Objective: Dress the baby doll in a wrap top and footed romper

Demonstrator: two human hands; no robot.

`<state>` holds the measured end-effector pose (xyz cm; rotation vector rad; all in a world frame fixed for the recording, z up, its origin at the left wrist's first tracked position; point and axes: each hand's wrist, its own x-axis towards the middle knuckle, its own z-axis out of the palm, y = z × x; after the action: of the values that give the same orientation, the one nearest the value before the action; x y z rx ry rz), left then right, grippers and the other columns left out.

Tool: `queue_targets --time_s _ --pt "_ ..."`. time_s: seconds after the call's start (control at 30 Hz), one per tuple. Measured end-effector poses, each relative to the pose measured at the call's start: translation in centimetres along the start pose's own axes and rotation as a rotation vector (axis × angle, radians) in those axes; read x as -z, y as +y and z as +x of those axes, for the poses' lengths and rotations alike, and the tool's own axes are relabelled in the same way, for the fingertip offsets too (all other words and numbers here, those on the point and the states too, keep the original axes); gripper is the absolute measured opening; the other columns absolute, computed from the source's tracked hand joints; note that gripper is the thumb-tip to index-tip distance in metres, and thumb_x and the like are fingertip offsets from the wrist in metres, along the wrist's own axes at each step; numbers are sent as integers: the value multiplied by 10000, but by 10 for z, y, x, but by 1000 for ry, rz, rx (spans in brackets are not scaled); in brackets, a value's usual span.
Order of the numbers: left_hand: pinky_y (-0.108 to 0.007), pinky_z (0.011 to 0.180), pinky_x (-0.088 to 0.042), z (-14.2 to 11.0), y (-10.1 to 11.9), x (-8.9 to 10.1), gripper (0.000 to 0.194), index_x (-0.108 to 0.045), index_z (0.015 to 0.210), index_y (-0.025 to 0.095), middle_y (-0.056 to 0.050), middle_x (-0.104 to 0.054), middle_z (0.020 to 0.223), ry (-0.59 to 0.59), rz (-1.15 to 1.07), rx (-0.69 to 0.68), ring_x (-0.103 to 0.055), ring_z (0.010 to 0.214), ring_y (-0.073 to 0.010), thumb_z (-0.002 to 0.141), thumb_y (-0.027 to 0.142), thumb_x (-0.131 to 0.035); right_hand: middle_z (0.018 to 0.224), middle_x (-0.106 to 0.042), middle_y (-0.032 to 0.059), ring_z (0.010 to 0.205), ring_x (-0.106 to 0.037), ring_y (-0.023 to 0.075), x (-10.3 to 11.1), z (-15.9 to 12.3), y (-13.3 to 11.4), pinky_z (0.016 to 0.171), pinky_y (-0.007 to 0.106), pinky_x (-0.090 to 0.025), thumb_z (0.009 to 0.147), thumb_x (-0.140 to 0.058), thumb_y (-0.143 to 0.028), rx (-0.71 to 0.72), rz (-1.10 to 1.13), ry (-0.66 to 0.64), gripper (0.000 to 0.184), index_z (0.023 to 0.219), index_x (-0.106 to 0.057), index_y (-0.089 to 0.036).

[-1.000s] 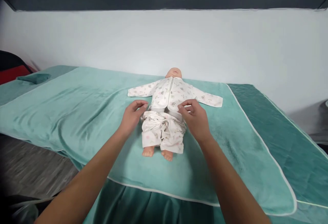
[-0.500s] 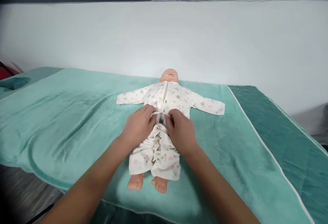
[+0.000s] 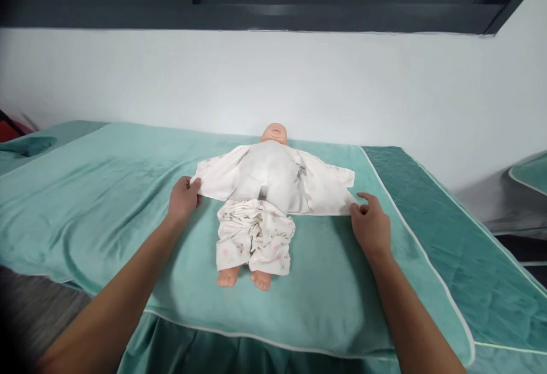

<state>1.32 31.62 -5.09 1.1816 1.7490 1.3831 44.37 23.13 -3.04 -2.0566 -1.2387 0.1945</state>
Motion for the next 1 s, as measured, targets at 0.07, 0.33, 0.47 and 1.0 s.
queue_targets --time_s 0.07,0.33,0.47,1.0 --pt "-290 588 -379 -3 -4 5 170 -535 828 220 0 -568 591 56 293 -84 -550 581 -190 916 364 -511 696 -639 29 652 -573 217 2 -6 0 603 321 -352 860 -492 -330 58 -164 -15 460 1286 -618 -210" --pt "-360 657 -382 -16 -7 -5 258 -583 1094 232 -134 -690 961 93 855 -187 -637 944 -344 956 368 -413 798 -695 82 641 -574 221 -6 -20 -9 557 303 -247 947 -414 -372 138 -381 -24 451 1318 -624 -227" --pt "-383 725 -439 -14 -13 -8 228 -589 1102 212 -119 -679 1011 145 808 -318 -587 1060 -338 908 254 -476 738 -676 60 632 -567 205 -11 -24 -7 591 308 -305 923 -461 -343 267 -234 14 366 1172 -694 -208" --pt "-276 742 -436 -50 1 -4 116 -678 859 173 -12 -654 835 -688 -38 -287 -573 792 -164 840 286 -658 793 -496 0 728 -442 148 -53 -51 -71 647 286 -351 831 -743 -407 460 764 -705 253 770 -597 -209"
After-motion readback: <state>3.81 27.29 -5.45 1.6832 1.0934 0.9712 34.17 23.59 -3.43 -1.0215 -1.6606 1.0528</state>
